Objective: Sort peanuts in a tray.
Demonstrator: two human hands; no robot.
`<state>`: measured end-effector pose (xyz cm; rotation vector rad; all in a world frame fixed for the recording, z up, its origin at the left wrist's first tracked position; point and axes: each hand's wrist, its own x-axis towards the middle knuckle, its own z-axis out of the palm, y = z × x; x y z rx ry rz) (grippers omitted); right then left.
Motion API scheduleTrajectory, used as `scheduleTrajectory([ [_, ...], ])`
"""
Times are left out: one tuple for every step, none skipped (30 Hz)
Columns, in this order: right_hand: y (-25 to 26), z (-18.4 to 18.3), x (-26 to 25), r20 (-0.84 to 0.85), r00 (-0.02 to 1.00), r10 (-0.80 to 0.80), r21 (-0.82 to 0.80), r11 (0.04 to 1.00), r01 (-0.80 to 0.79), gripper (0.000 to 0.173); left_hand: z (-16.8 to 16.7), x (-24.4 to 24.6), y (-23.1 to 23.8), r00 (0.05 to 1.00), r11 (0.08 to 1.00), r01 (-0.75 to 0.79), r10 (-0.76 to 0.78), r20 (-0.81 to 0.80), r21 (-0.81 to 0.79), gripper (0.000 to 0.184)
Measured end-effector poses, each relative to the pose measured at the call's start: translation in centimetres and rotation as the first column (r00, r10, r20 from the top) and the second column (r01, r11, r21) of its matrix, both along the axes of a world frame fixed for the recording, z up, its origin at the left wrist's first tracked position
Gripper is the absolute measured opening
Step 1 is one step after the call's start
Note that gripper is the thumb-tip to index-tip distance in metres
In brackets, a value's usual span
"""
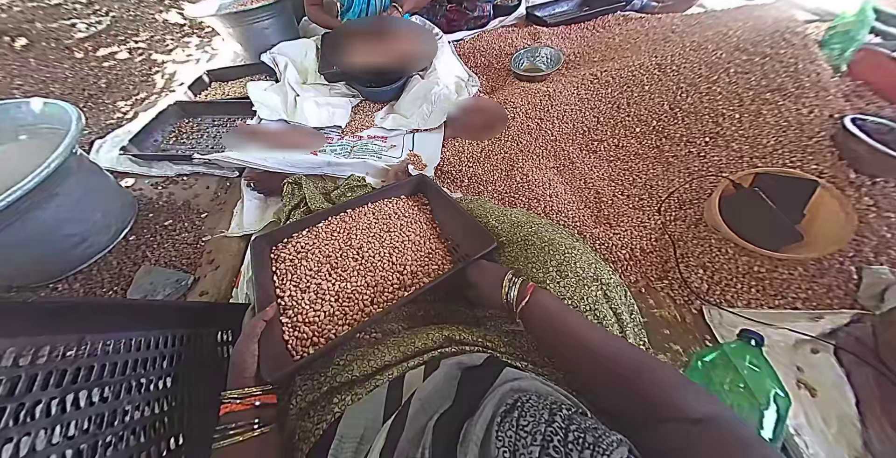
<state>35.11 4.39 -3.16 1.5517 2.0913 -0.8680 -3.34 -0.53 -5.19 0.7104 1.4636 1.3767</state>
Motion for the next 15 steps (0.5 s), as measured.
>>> scheduleTrajectory([
  [0.2,0.7,0.8,-0.015,0.998,0.068,-0.013,0.998,-0.068,0.029,0.0,0.0,0.0,1.0,1.0,-0.002,0.002,-0.008,-0.005,0.057],
  [0.4,1.7,1.5,-0.033,0.991,0.131,-0.023,0.991,-0.132,0.028,0.0,0.0,0.0,1.0,1.0,0.001,-0.001,-0.015,-0.011,0.057],
  [0.6,2.7,2.1,-0.073,0.982,0.172,-0.015,0.985,-0.174,0.026,0.0,0.0,0.1,1.0,1.0,0.004,-0.004,-0.021,-0.012,0.056],
  [0.8,3.6,2.6,-0.151,0.972,0.178,0.018,0.984,-0.177,0.024,0.0,-0.1,0.2,1.0,1.0,0.0,0.0,-0.026,-0.007,0.056],
  [0.8,4.3,3.1,-0.264,0.954,0.139,0.074,0.99,-0.124,0.022,-0.2,-0.1,0.2,1.0,1.0,-0.004,0.004,-0.026,-0.001,0.056],
  [0.7,4.9,3.2,-0.407,0.912,0.057,0.124,0.992,-0.006,0.023,-0.4,-0.2,0.3,1.0,1.0,-0.003,0.003,-0.024,0.004,0.057],
  [0.5,5.1,3.1,-0.555,0.831,-0.039,0.157,0.976,0.151,0.024,-0.6,-0.3,0.4,1.0,1.0,-0.005,0.005,-0.021,0.007,0.058],
  [0.4,5.0,2.7,-0.664,0.739,-0.113,0.165,0.942,0.293,0.028,-0.6,-0.2,0.3,1.0,1.0,-0.007,0.008,-0.023,0.005,0.058],
  [0.3,4.8,2.2,-0.71,0.687,-0.155,0.166,0.911,0.377,0.028,-0.5,-0.2,0.3,1.0,1.0,-0.015,0.015,-0.022,0.002,0.059],
  [0.1,4.5,2.0,-0.693,0.702,-0.162,0.179,0.905,0.386,0.025,-0.4,-0.1,0.2,0.999,1.0,-0.015,0.015,-0.028,-0.004,0.058],
  [0.0,4.2,1.9,-0.621,0.774,-0.124,0.186,0.936,0.3,0.024,-0.3,0.0,0.2,0.999,1.0,-0.018,0.017,-0.033,-0.01,0.057],
  [0.0,3.7,1.8,-0.506,0.862,-0.031,0.162,0.978,0.131,0.025,-0.4,0.0,0.2,0.999,1.0,-0.025,0.025,-0.029,-0.007,0.057],
  [-0.1,3.0,1.5,-0.385,0.919,0.089,0.12,0.992,-0.045,0.025,-0.4,0.0,0.2,0.999,1.0,-0.023,0.023,-0.024,-0.006,0.057],
  [-0.3,2.0,1.1,-0.269,0.945,0.185,0.089,0.982,-0.166,0.024,-0.6,-0.2,0.2,1.0,1.0,-0.021,0.021,-0.022,-0.004,0.058],
  [-0.6,1.2,0.6,-0.152,0.966,0.21,0.061,0.977,-0.203,0.022,-0.7,-0.3,0.3,1.0,1.0,-0.022,0.022,-0.02,-0.005,0.058],
])
